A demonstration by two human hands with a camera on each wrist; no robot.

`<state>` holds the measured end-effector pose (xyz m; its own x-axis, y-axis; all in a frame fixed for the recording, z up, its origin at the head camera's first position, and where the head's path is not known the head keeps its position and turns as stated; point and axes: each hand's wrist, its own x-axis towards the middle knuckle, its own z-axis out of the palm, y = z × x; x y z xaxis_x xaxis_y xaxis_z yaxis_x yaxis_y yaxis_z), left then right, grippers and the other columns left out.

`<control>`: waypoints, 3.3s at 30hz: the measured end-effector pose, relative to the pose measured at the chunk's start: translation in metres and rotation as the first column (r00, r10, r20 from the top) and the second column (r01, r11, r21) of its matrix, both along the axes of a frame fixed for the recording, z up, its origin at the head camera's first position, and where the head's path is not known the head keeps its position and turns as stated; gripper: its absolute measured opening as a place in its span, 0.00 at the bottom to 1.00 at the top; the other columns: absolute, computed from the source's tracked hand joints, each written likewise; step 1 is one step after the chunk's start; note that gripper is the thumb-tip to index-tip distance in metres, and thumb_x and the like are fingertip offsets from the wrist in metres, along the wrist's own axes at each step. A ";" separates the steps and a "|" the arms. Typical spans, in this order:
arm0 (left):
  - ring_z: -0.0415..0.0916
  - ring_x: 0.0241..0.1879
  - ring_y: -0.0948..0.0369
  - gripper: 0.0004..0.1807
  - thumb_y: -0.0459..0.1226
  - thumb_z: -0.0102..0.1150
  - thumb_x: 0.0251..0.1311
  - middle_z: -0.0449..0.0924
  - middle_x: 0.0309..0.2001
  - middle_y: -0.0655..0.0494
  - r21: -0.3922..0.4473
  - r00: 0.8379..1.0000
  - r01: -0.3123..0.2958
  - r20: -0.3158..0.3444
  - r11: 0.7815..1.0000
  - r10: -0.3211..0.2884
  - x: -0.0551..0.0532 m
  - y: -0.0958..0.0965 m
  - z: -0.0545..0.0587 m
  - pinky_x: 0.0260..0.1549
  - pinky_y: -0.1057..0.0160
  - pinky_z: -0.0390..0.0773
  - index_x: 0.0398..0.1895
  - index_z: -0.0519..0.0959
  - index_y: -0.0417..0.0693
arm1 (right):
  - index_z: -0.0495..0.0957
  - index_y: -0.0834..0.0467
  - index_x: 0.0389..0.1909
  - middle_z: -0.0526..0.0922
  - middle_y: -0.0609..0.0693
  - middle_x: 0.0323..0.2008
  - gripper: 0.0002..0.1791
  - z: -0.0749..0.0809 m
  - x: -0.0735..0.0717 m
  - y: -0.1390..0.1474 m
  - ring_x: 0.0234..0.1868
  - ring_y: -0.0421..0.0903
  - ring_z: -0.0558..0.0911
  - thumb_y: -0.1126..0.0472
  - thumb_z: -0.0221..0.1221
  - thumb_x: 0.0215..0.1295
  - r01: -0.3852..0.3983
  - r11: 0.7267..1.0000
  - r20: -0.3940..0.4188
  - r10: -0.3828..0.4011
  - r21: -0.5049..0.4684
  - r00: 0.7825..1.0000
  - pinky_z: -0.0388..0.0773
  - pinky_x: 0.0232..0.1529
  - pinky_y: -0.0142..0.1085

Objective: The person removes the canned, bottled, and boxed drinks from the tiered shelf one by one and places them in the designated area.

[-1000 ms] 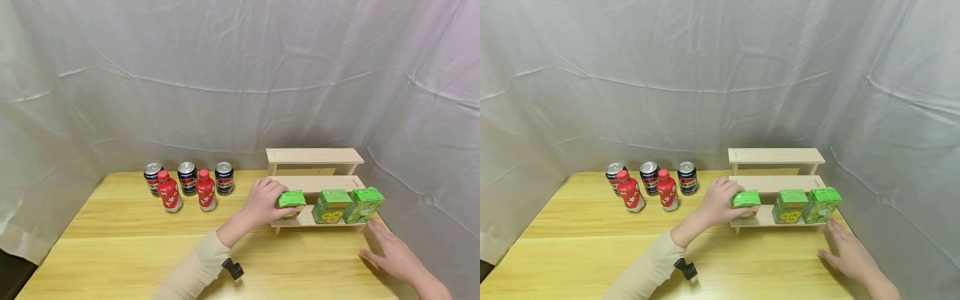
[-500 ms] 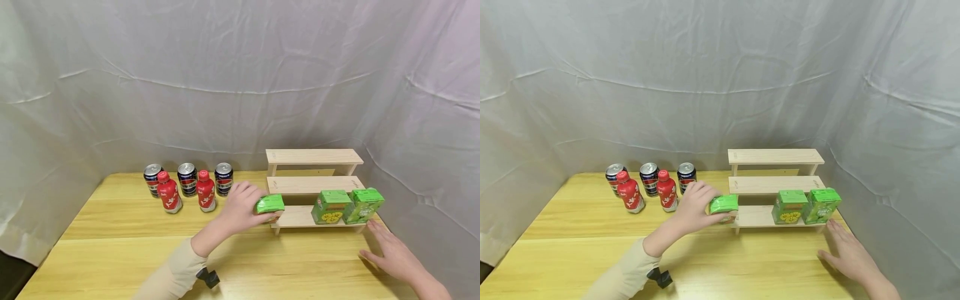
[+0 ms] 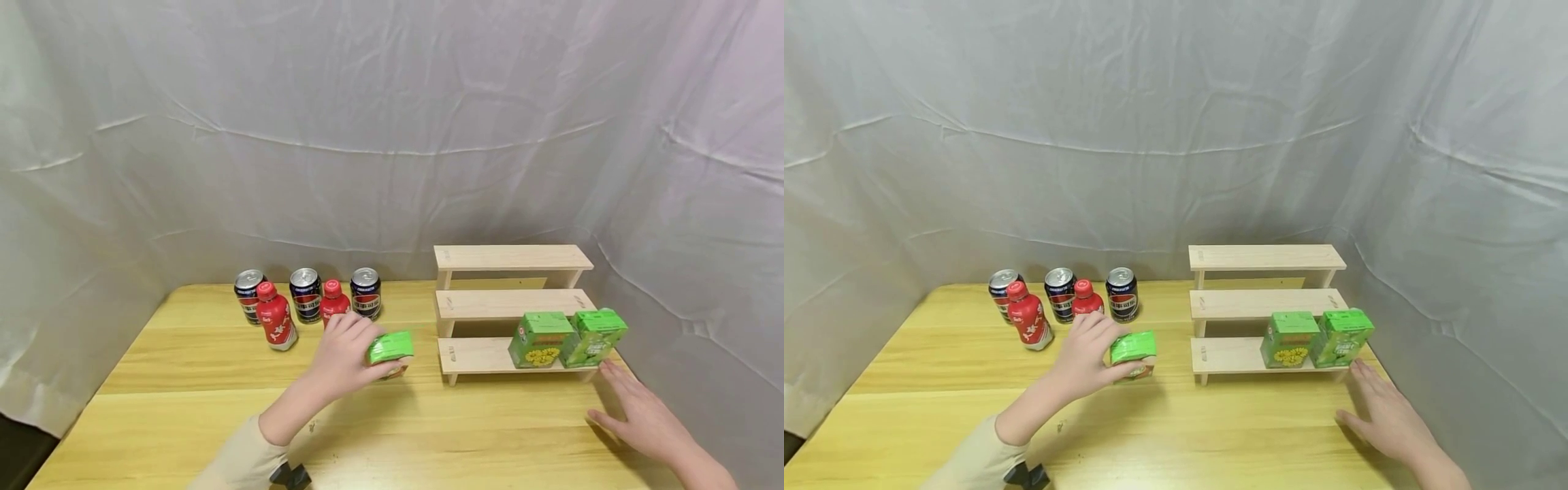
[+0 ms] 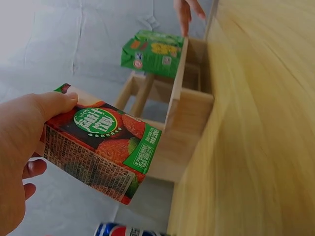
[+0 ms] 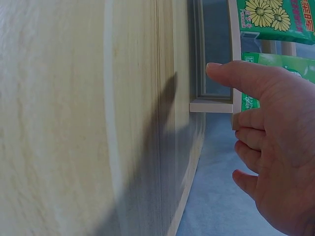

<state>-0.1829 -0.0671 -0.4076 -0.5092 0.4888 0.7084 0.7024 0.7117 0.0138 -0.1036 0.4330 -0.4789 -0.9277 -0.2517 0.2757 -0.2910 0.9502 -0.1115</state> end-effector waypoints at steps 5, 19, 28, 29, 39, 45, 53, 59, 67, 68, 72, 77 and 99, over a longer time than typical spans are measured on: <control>0.67 0.37 0.61 0.29 0.61 0.71 0.41 0.80 0.34 0.63 -0.006 1.000 -0.005 -0.009 1.000 0.005 0.002 -0.017 -0.006 0.44 0.58 0.66 0.40 0.80 0.53 | 0.53 0.73 0.71 0.53 0.72 0.72 0.50 0.000 0.001 0.000 0.74 0.32 0.30 0.48 0.66 0.58 0.003 1.000 0.008 -0.003 0.000 1.000 0.18 0.63 0.15; 0.69 0.39 0.60 0.30 0.60 0.73 0.39 0.81 0.35 0.61 -0.006 0.996 -0.075 0.038 0.997 0.075 0.013 -0.069 -0.014 0.42 0.57 0.65 0.41 0.80 0.51 | 0.51 0.71 0.72 0.53 0.71 0.73 0.52 -0.002 -0.001 -0.001 0.76 0.38 0.31 0.48 0.66 0.58 0.000 1.000 0.002 0.000 -0.001 1.000 0.19 0.63 0.16; 0.68 0.38 0.60 0.30 0.56 0.75 0.36 0.80 0.34 0.59 0.023 0.991 -0.115 0.068 0.993 0.113 0.013 -0.107 -0.016 0.42 0.56 0.65 0.41 0.80 0.50 | 0.50 0.71 0.73 0.52 0.72 0.73 0.51 -0.001 0.001 0.001 0.78 0.56 0.39 0.47 0.65 0.60 0.022 1.000 0.060 -0.020 -0.022 0.998 0.17 0.61 0.15; 0.68 0.38 0.59 0.30 0.56 0.75 0.36 0.81 0.35 0.58 0.021 0.989 -0.127 0.077 0.992 0.125 0.014 -0.110 -0.015 0.43 0.55 0.65 0.42 0.81 0.49 | 0.49 0.71 0.73 0.52 0.72 0.73 0.51 -0.001 0.002 0.001 0.77 0.60 0.43 0.47 0.64 0.60 0.023 0.999 0.064 -0.022 -0.023 0.998 0.17 0.61 0.15; 0.71 0.39 0.58 0.29 0.53 0.76 0.36 0.82 0.37 0.55 -0.006 0.966 -0.224 0.135 0.975 0.223 0.023 -0.142 -0.009 0.40 0.55 0.64 0.42 0.81 0.48 | 0.50 0.70 0.73 0.52 0.71 0.73 0.52 -0.002 0.001 0.000 0.73 0.30 0.28 0.48 0.66 0.58 0.007 1.000 0.007 -0.007 -0.007 1.000 0.18 0.62 0.15; 0.72 0.40 0.57 0.29 0.51 0.77 0.35 0.84 0.39 0.54 -0.024 0.957 -0.247 0.150 0.969 0.248 0.024 -0.159 -0.007 0.38 0.56 0.64 0.42 0.81 0.48 | 0.50 0.71 0.73 0.52 0.71 0.73 0.52 -0.002 0.001 0.001 0.77 0.42 0.32 0.47 0.65 0.59 0.017 1.000 0.035 -0.016 -0.007 0.999 0.17 0.62 0.16; 0.73 0.40 0.56 0.28 0.50 0.77 0.34 0.84 0.39 0.55 -0.042 0.946 -0.280 0.160 0.959 0.283 0.024 -0.180 -0.009 0.37 0.54 0.65 0.42 0.82 0.50 | 0.52 0.72 0.72 0.53 0.71 0.73 0.51 -0.002 0.000 0.001 0.69 0.22 0.28 0.48 0.66 0.58 -0.001 1.000 0.003 0.001 0.001 1.000 0.18 0.63 0.15; 0.75 0.42 0.53 0.28 0.49 0.77 0.35 0.85 0.39 0.54 -0.060 0.934 -0.300 0.182 0.952 0.306 0.024 -0.195 -0.012 0.38 0.52 0.66 0.43 0.82 0.50 | 0.53 0.72 0.72 0.51 0.69 0.74 0.51 0.000 -0.001 0.001 0.69 0.22 0.28 0.49 0.67 0.58 -0.014 1.000 -0.015 0.014 0.004 1.000 0.19 0.63 0.15; 0.75 0.41 0.52 0.28 0.47 0.77 0.35 0.85 0.41 0.52 -0.065 0.934 -0.302 0.182 0.951 0.309 0.018 -0.212 -0.023 0.36 0.52 0.68 0.44 0.82 0.50 | 0.50 0.71 0.73 0.49 0.69 0.74 0.52 -0.003 -0.001 0.002 0.74 0.31 0.30 0.48 0.66 0.58 -0.005 1.000 -0.002 0.005 -0.003 1.000 0.19 0.63 0.16; 0.75 0.41 0.52 0.28 0.47 0.77 0.35 0.85 0.41 0.52 -0.063 0.934 -0.301 0.181 0.952 0.307 0.018 -0.214 -0.024 0.36 0.52 0.68 0.44 0.82 0.49 | 0.50 0.71 0.73 0.49 0.69 0.74 0.52 -0.003 -0.001 0.002 0.75 0.33 0.31 0.48 0.66 0.58 -0.001 1.000 0.008 0.001 -0.006 1.000 0.18 0.63 0.15; 0.76 0.42 0.50 0.30 0.46 0.76 0.34 0.85 0.42 0.50 -0.056 0.937 -0.298 0.175 0.953 0.303 0.015 -0.222 -0.027 0.35 0.51 0.68 0.45 0.82 0.49 | 0.50 0.71 0.73 0.50 0.70 0.74 0.52 -0.004 0.000 0.002 0.76 0.38 0.31 0.48 0.65 0.59 0.009 1.000 0.035 -0.008 -0.013 0.999 0.17 0.62 0.15; 0.76 0.44 0.48 0.31 0.47 0.75 0.36 0.84 0.44 0.48 -0.077 0.930 -0.309 0.183 0.948 0.318 0.012 -0.230 -0.028 0.35 0.50 0.68 0.48 0.81 0.50 | 0.50 0.70 0.73 0.50 0.69 0.74 0.52 -0.003 0.000 0.001 0.72 0.28 0.29 0.48 0.66 0.59 0.002 1.000 0.022 -0.002 -0.013 1.000 0.18 0.63 0.15; 0.75 0.46 0.43 0.29 0.45 0.75 0.43 0.80 0.48 0.43 -0.086 0.901 -0.286 0.314 0.954 0.298 0.002 -0.246 -0.025 0.39 0.41 0.70 0.52 0.81 0.47 | 0.49 0.70 0.73 0.49 0.68 0.75 0.52 -0.001 0.000 0.000 0.73 0.29 0.30 0.48 0.66 0.59 -0.008 1.000 0.007 0.008 -0.009 1.000 0.19 0.63 0.15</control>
<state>-0.1811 -0.3134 -0.4321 -0.8293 0.3059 0.4677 0.4250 0.8886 0.1724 -0.1039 0.4329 -0.4800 -0.9277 -0.2567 0.2711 -0.2976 0.9469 -0.1216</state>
